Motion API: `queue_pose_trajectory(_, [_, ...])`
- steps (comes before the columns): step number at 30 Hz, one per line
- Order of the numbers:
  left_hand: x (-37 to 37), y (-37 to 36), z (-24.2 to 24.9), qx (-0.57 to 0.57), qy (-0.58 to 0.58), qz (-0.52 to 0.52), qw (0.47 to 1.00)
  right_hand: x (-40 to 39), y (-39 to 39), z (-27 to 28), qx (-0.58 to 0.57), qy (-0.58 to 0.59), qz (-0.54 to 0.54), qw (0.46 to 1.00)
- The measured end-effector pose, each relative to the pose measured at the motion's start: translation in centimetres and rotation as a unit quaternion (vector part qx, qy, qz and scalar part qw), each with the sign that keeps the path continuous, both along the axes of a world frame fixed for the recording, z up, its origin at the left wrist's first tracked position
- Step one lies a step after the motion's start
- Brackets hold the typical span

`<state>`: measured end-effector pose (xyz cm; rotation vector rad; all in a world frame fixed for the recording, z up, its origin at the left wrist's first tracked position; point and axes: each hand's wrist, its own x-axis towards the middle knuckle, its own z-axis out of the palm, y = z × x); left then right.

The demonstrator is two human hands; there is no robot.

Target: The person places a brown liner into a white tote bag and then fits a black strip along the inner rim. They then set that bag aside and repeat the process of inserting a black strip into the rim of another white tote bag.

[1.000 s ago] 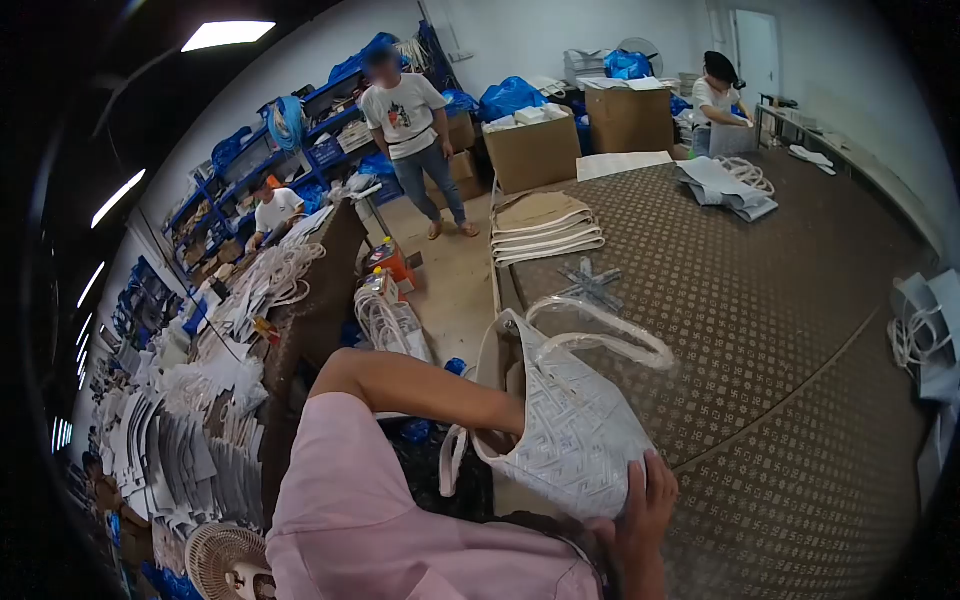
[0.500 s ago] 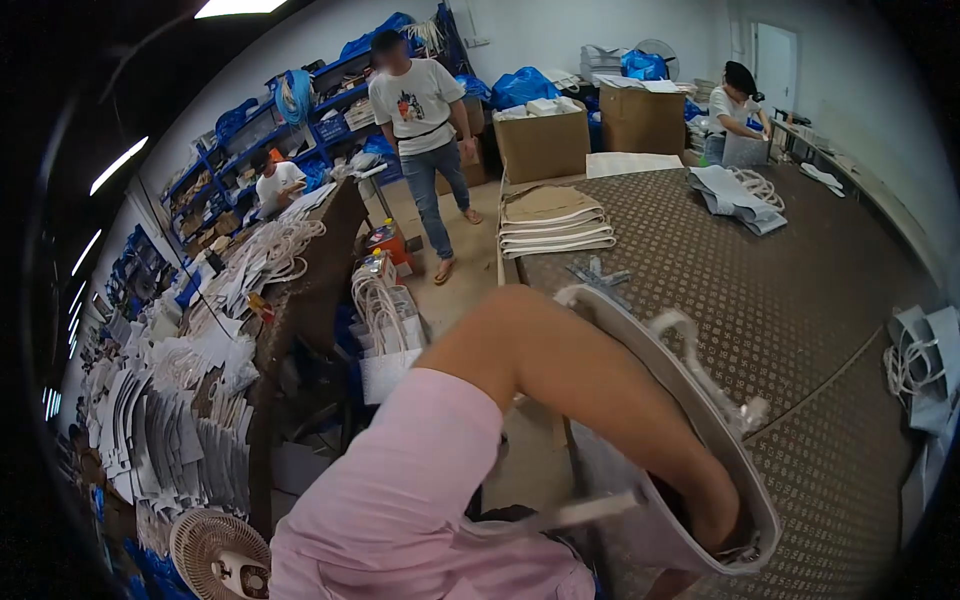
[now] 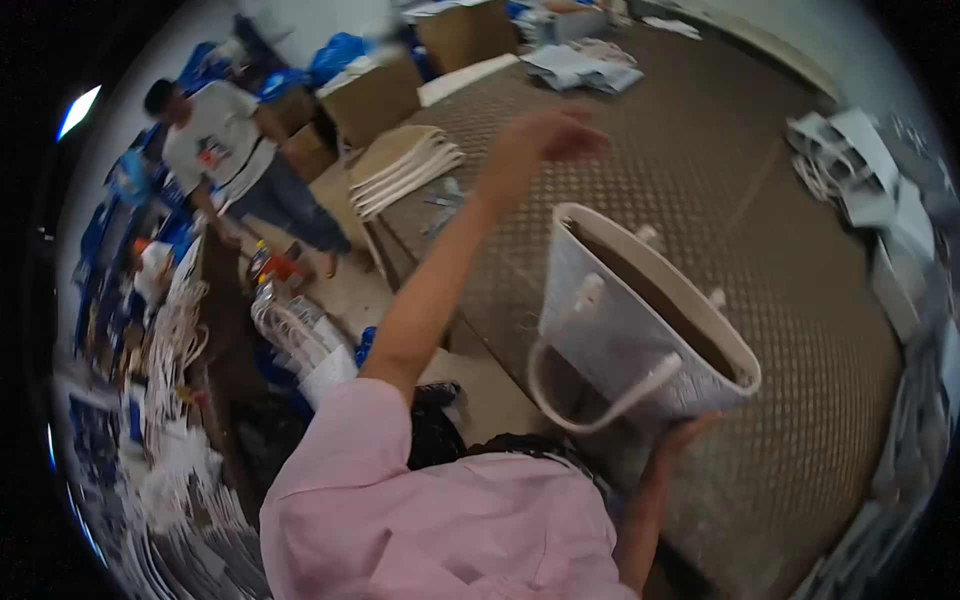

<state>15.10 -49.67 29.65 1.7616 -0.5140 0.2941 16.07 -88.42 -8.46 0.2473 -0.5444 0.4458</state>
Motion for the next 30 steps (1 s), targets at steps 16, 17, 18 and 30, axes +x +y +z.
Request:
queue_pose_trajectory(16, [4.0, -0.1, -24.7, -0.347, 0.453, 0.103, 0.815, 0.4, 1.2, 12.7, -0.690, 0.224, -0.228, 0.649])
queue_pose_trajectory(17, [3.4, -0.7, -25.6, -0.352, 0.457, 0.098, 0.811, 0.2, 0.8, 12.9, -0.705, 0.205, -0.188, 0.652])
queue_pose_trajectory(18, [2.1, -1.4, -26.8, -0.298, 0.467, 0.094, 0.827, 0.2, 0.1, 11.0, -0.711, 0.208, -0.188, 0.645])
queue_pose_trajectory(30, [-10.0, -2.9, -29.8, -0.314, 0.488, 0.139, 0.802, -8.3, 0.3, 11.6, -0.586, 0.311, -0.017, 0.748])
